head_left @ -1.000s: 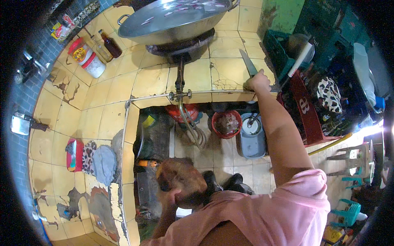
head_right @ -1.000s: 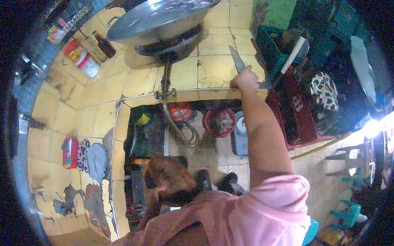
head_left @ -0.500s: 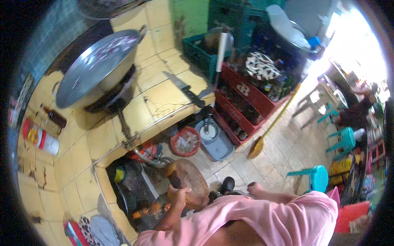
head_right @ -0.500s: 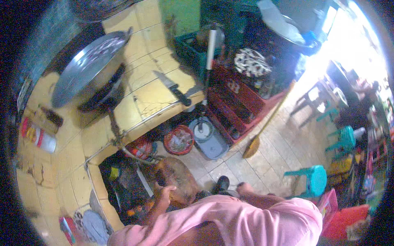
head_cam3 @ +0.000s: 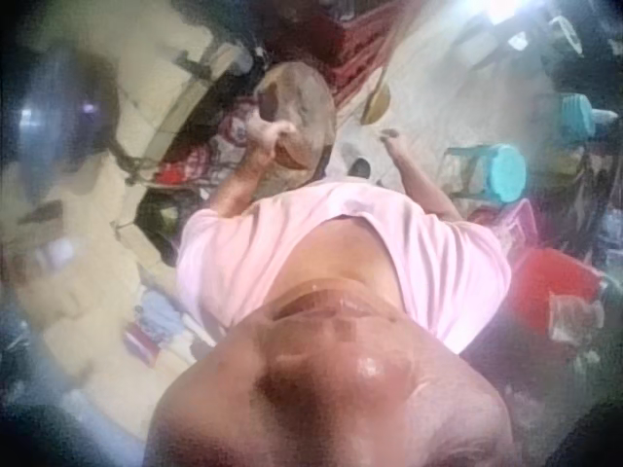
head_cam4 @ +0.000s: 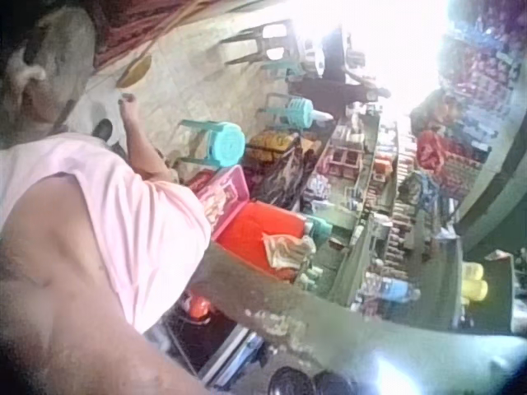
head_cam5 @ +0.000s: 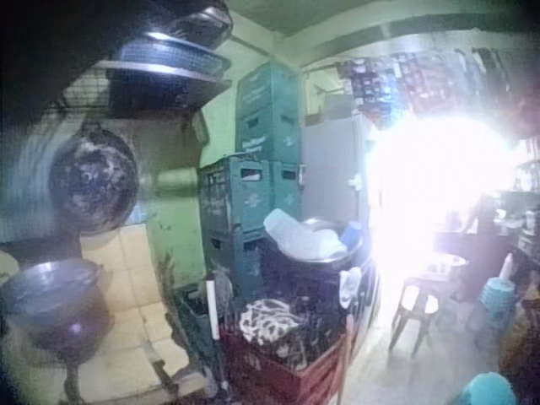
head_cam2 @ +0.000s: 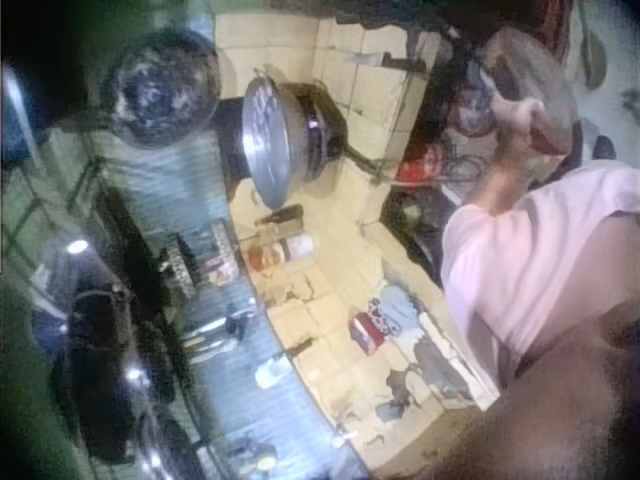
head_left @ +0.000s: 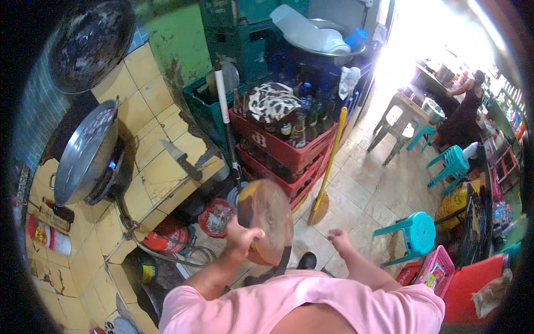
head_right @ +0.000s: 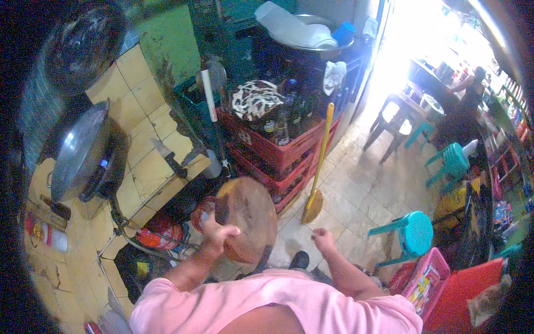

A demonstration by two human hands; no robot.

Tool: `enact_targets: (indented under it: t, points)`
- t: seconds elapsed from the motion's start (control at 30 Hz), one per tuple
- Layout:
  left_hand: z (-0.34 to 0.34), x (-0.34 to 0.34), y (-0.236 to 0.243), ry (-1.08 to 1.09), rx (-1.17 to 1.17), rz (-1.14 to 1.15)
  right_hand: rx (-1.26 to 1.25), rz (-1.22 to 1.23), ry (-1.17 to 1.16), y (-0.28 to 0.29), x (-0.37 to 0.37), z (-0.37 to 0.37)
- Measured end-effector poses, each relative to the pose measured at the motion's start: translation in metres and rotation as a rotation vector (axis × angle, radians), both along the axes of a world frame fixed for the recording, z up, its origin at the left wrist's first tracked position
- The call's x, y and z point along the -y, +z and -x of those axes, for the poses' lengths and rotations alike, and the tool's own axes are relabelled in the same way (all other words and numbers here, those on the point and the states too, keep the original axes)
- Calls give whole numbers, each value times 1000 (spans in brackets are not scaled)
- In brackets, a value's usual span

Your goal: The person retrieves a green vegetable from the refrigerator, removes it from a plastic bag, and places it on a cutting board. They then move around the kitchen, handling a pot lid and other items before returning to the vegetable.

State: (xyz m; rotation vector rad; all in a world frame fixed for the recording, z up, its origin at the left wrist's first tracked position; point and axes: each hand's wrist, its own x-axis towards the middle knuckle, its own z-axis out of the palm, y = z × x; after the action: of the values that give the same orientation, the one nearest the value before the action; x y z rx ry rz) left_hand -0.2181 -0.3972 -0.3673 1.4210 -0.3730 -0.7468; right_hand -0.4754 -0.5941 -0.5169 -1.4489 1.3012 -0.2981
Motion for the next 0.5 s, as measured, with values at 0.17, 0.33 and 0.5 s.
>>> enact_targets:
  t: [0.17,0.33,0.5]
  points:
    - [24,60,113,-23,-145,111,312,126,-188,19,128,60]
    - [34,91,160,-132,-396,516,709,-194,-210,192,213,50]
    - [35,126,189,-138,-403,695,1105,-241,-22,297,265,12]
